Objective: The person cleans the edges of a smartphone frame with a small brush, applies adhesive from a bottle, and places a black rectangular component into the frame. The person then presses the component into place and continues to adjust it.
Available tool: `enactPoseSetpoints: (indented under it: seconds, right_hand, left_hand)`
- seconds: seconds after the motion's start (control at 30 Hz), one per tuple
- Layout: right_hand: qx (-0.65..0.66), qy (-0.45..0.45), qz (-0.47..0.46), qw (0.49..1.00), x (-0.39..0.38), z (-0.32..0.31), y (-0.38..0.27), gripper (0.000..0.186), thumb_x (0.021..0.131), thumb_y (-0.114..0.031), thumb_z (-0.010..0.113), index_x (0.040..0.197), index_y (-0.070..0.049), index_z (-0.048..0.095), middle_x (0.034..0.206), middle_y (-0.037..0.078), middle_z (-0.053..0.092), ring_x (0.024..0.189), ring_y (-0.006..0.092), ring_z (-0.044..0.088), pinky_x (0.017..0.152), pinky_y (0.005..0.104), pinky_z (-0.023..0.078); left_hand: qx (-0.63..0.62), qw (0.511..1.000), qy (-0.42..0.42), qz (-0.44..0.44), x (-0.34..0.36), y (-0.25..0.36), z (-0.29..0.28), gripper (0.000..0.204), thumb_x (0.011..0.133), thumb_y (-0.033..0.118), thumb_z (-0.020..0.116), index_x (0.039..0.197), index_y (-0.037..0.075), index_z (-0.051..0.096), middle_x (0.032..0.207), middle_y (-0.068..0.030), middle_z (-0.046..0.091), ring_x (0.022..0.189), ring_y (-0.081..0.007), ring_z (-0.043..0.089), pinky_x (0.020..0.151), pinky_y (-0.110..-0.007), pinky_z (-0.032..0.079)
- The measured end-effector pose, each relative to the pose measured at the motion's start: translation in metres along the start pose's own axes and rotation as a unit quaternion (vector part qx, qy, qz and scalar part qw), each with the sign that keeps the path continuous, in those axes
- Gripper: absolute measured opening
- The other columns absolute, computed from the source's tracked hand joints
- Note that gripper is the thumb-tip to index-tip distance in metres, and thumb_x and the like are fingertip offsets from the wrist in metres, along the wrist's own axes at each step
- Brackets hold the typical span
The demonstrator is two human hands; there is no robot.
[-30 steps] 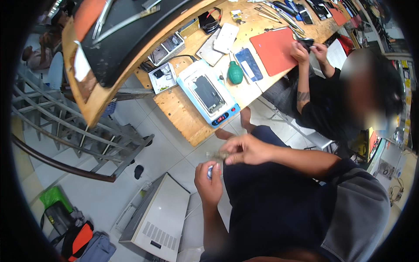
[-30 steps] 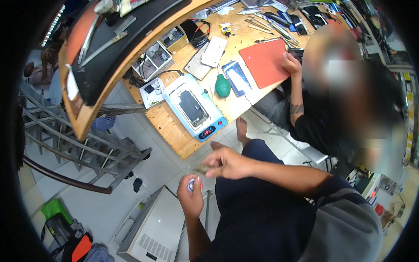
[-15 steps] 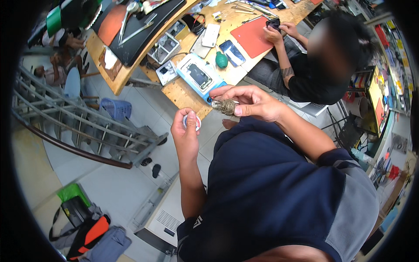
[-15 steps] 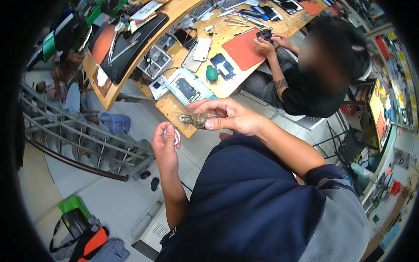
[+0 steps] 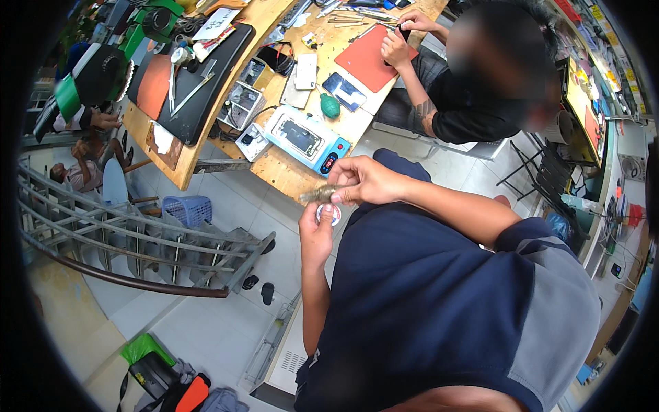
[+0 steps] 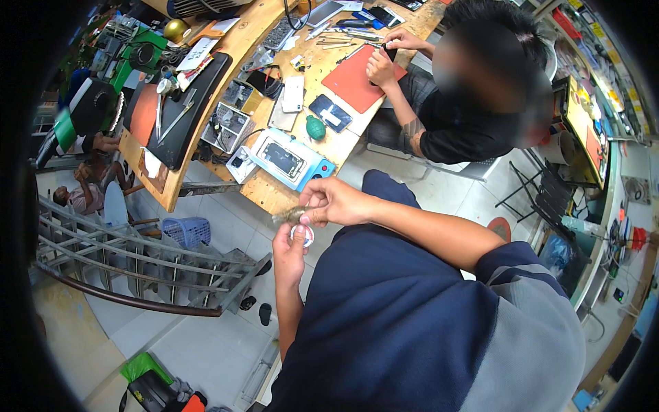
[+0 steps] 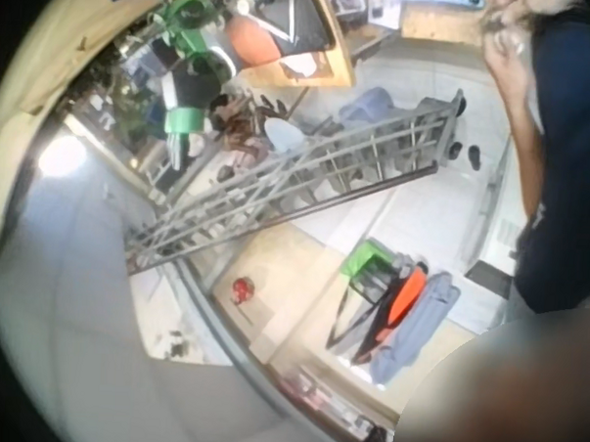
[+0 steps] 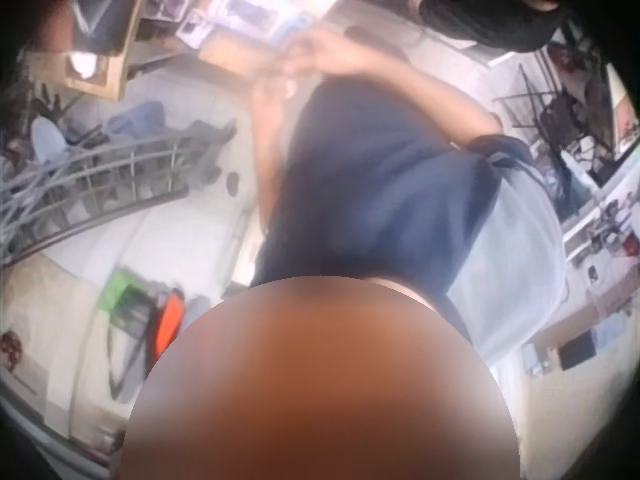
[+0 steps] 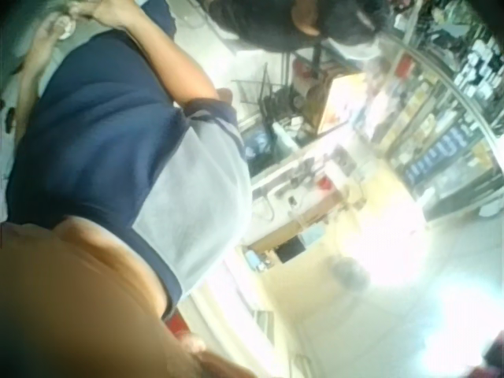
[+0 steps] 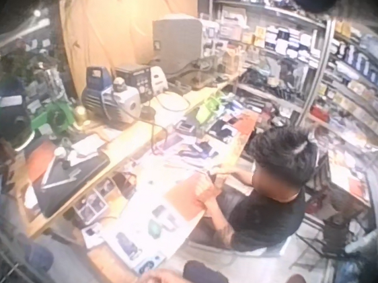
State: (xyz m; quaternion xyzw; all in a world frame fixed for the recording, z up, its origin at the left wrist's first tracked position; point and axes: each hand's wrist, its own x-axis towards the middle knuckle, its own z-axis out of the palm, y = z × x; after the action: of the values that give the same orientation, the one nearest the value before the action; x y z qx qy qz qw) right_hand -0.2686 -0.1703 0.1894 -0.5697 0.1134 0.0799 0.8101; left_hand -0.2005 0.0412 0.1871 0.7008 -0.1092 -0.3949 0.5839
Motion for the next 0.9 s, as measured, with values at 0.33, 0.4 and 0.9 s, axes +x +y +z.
enactPoseSetpoints:
  seconds: [0.33, 0.4, 0.9]
  right_hand:
    - [-0.070, -0.246, -0.003, 0.967, 0.041, -0.028, -0.007, 0.023, 0.092, -0.008, 0.084, 0.097, 0.000, 0.063, 0.091, 0.007, 0.073, 0.084, 0.0150, 0.070, 0.073, 0.0347, 0.056]
    - [0.164, -0.237, 0.027, 0.957, 0.060, -0.029, -0.009, 0.022, 0.095, -0.008, 0.081, 0.103, 0.000, 0.061, 0.096, 0.007, 0.073, 0.087, 0.0129, 0.069, 0.076, 0.0252, 0.055]
    - [-0.342, -0.041, -0.112, 0.932, 0.120, -0.025, -0.029, 0.031, 0.088, -0.007, 0.084, 0.106, 0.002, 0.061, 0.094, 0.015, 0.072, 0.103, 0.0235, 0.071, 0.086, 0.0362, 0.056]
  left_hand:
    - [-0.035, 0.999, 0.000, 0.019, 0.038, 0.023, -0.027, 0.030, 0.107, 0.018, 0.064, 0.130, -0.001, 0.062, 0.107, -0.0054, 0.070, 0.094, -0.0128, 0.065, 0.084, -0.030, 0.052]
    - [-0.117, 0.993, -0.018, -0.021, 0.046, 0.029, -0.029, 0.029, 0.107, 0.016, 0.063, 0.130, -0.001, 0.061, 0.107, -0.0032, 0.070, 0.095, -0.0100, 0.064, 0.085, -0.027, 0.051]
    - [0.515, 0.831, -0.053, 0.204, 0.092, 0.065, -0.068, 0.024, 0.105, 0.018, 0.067, 0.121, 0.001, 0.064, 0.099, -0.0034, 0.068, 0.089, -0.0112, 0.061, 0.077, -0.031, 0.050]
